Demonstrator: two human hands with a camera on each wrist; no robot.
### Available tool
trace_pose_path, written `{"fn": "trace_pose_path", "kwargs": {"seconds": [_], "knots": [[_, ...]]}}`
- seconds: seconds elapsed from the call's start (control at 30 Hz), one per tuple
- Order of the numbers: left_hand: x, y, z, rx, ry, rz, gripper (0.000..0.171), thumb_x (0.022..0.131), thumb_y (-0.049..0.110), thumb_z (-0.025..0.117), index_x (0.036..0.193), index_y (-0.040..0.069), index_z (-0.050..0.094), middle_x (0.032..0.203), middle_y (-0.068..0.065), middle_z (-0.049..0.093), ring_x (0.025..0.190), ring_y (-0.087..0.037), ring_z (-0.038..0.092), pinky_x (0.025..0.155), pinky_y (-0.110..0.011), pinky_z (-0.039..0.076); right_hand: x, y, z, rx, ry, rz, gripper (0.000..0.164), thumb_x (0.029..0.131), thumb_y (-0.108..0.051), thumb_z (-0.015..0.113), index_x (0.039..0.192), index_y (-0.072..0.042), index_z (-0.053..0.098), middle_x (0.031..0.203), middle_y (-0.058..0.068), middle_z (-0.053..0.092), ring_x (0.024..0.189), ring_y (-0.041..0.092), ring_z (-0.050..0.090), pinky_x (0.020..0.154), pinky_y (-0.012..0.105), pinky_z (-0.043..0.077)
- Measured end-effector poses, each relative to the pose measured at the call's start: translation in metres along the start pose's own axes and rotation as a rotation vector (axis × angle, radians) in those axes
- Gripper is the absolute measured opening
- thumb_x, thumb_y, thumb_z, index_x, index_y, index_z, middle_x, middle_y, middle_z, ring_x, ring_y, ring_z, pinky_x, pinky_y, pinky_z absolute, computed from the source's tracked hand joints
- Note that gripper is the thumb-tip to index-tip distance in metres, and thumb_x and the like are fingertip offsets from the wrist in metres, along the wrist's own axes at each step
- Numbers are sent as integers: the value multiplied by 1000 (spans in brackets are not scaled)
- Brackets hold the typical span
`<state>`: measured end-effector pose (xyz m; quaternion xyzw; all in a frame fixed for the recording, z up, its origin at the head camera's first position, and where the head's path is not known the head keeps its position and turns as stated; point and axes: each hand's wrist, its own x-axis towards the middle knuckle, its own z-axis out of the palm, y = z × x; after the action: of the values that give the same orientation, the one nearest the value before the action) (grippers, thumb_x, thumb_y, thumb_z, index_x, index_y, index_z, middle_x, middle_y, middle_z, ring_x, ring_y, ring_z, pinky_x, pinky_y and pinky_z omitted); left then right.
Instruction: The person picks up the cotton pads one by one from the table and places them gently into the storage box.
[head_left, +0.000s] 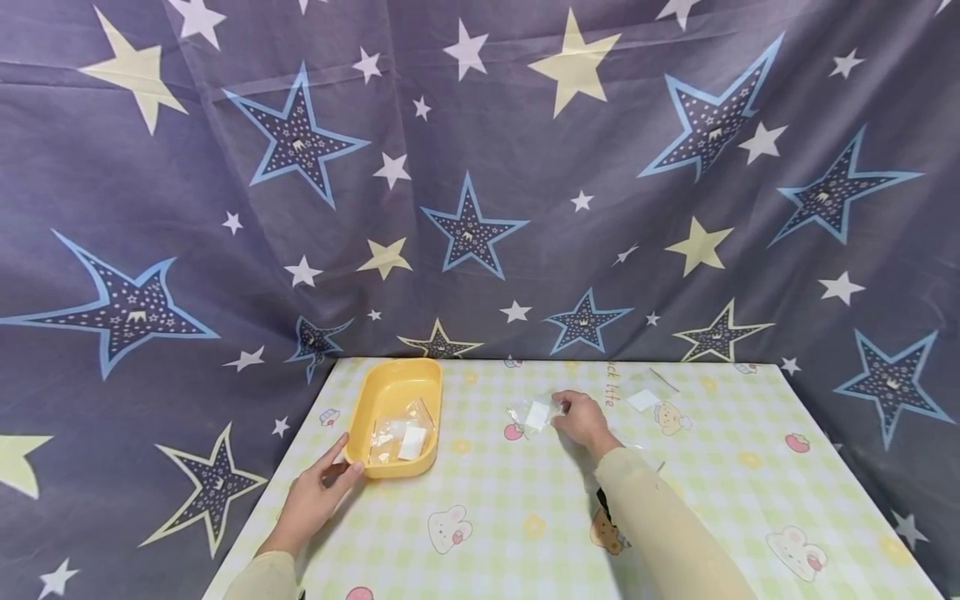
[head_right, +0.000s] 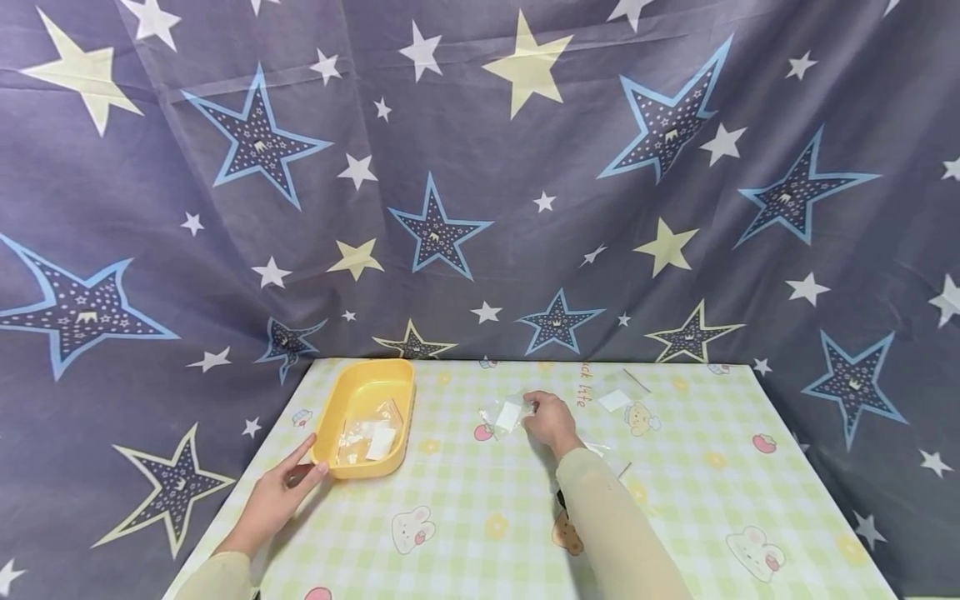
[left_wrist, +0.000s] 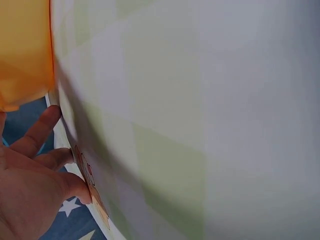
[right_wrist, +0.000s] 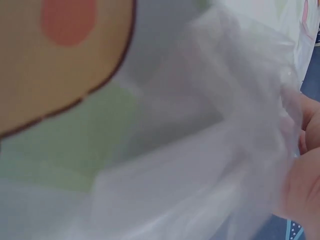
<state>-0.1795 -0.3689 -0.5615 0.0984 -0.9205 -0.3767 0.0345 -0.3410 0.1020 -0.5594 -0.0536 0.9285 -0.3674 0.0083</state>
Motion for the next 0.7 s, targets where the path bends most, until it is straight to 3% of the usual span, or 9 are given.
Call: {"fn": "trace_pose_path", "kwargs": {"seconds": [0.23, 0.7], "knots": [[3, 0, -4, -15, -36, -30, 81, 99, 62, 69, 168, 32, 37, 141, -20, 71, 137, -41, 65, 116, -59, 50, -3, -1, -1, 63, -16, 22, 46, 86, -4, 81, 132, -3, 73, 115, 15, 75, 107, 31, 69, 102, 50, 55], [2, 7, -7, -26, -64, -57, 84, 99, 62, 70, 168, 31, 36, 142, -20, 70, 137, -40, 64, 113, -55, 53, -7, -3, -9, 158, -41, 17, 46, 92, -1, 74, 138, -2, 69, 128, 17, 73, 122, 35, 67, 108, 51, 54]]}}
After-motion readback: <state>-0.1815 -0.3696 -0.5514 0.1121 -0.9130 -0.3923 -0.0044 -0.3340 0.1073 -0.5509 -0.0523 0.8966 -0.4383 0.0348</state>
